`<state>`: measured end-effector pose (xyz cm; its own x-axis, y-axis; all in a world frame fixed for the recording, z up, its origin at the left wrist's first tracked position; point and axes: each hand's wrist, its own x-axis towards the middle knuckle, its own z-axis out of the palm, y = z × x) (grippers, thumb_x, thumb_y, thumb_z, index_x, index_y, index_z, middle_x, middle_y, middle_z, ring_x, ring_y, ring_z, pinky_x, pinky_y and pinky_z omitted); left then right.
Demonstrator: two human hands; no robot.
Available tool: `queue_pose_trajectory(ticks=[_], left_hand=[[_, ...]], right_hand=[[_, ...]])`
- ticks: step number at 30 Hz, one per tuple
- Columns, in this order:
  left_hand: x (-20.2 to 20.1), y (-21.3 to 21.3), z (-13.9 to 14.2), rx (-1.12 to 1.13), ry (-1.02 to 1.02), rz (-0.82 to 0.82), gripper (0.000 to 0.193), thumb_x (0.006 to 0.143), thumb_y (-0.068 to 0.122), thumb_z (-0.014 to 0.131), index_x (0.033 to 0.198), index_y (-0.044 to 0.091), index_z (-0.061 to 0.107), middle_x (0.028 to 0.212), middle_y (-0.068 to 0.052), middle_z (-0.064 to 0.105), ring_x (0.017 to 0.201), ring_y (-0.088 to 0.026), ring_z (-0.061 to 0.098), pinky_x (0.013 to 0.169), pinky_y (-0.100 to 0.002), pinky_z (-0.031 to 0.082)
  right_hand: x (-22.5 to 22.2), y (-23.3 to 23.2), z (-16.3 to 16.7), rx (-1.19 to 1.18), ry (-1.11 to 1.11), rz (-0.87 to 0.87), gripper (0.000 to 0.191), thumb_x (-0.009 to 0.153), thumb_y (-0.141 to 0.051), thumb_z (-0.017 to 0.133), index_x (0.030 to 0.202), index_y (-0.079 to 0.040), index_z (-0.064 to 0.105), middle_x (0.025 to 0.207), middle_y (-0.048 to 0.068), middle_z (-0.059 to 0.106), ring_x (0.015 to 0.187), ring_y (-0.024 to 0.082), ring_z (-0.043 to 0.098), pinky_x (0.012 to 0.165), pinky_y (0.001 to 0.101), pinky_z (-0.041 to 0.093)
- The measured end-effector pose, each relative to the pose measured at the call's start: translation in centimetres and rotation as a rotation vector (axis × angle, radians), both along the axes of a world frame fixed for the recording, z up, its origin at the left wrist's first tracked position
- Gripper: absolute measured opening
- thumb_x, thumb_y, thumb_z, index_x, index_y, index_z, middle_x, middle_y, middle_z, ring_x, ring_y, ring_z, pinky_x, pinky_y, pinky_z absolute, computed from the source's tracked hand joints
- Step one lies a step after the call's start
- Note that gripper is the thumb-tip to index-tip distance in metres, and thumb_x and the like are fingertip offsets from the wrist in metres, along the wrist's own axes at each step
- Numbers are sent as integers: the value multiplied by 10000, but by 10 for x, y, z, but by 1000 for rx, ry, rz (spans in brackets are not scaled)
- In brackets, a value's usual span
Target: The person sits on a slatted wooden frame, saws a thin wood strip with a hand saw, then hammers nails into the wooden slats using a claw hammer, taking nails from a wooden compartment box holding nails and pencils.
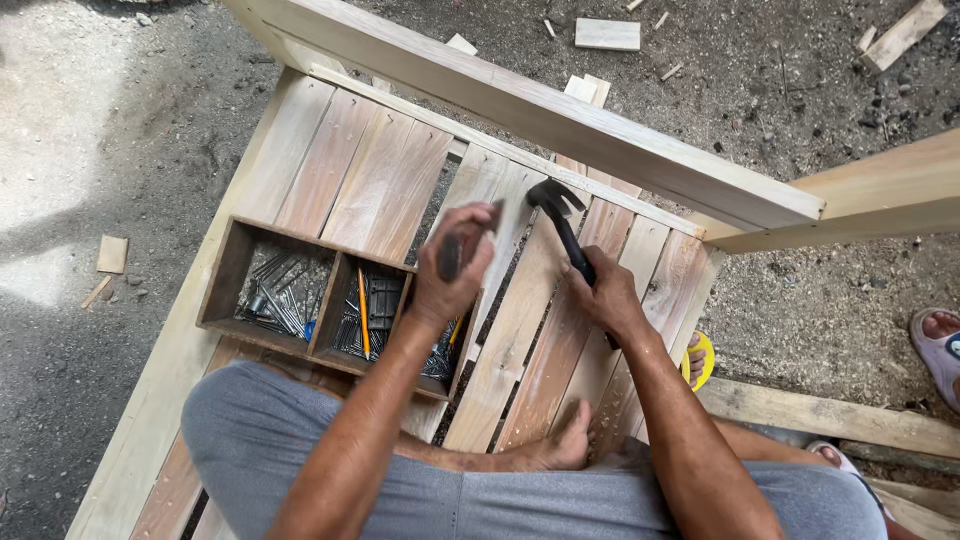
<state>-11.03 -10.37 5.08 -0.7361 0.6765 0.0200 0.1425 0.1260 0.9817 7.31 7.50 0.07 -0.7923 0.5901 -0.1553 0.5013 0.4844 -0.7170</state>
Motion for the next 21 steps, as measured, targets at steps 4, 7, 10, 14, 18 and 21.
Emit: queue_pose_trajectory(ticks=[4,7,10,14,18,21], left_hand=[[-30,3,11,-25,60,-21,294,905,111,630,1194,156,602,1160,-84,710,914,-230,746,743,-340,632],[-34,10,18,88,209,-70,271,931,108,661,1199,110,617,1118,-93,729,1027,-223,741,909,-362,596],[-34,11,21,81,235,-102,272,930,112,650,1197,96,601,1099,-91,713,1019,-221,733,909,-367,593],[-36,12,18,23,209,-122,274,938,124,632,1206,117,574,1117,-83,709,1030,-225,742,895,-370,623],[-34,18,12,18,371,-124,299,928,97,632,1220,107,567,1101,-116,701,988,-275,740,867,-422,611],[-31,25,5,37,438,-154,367,928,81,631,1283,59,538,1064,-158,656,937,-292,719,904,-397,616]], right_hand=[[2,-13,11,-150,-158,-53,332,1034,-429,504,1142,-138,622,639,98,611,535,226,611,507,426,517],[-2,-19,30,-62,-60,-61,386,1038,-464,512,1094,-101,631,561,80,583,503,192,595,494,395,452],[-6,-20,51,-117,-173,-147,412,1036,-487,480,1040,-108,641,547,25,571,441,181,539,410,414,414],[-3,-25,83,-12,137,-123,465,1076,-460,470,927,-60,655,553,11,551,452,133,517,413,381,408],[10,-35,120,142,454,0,427,1103,-372,493,880,-49,661,592,-6,591,496,98,589,456,308,471],[12,-50,134,191,527,95,338,1072,-292,554,950,-10,697,636,24,615,540,106,623,479,295,494]])
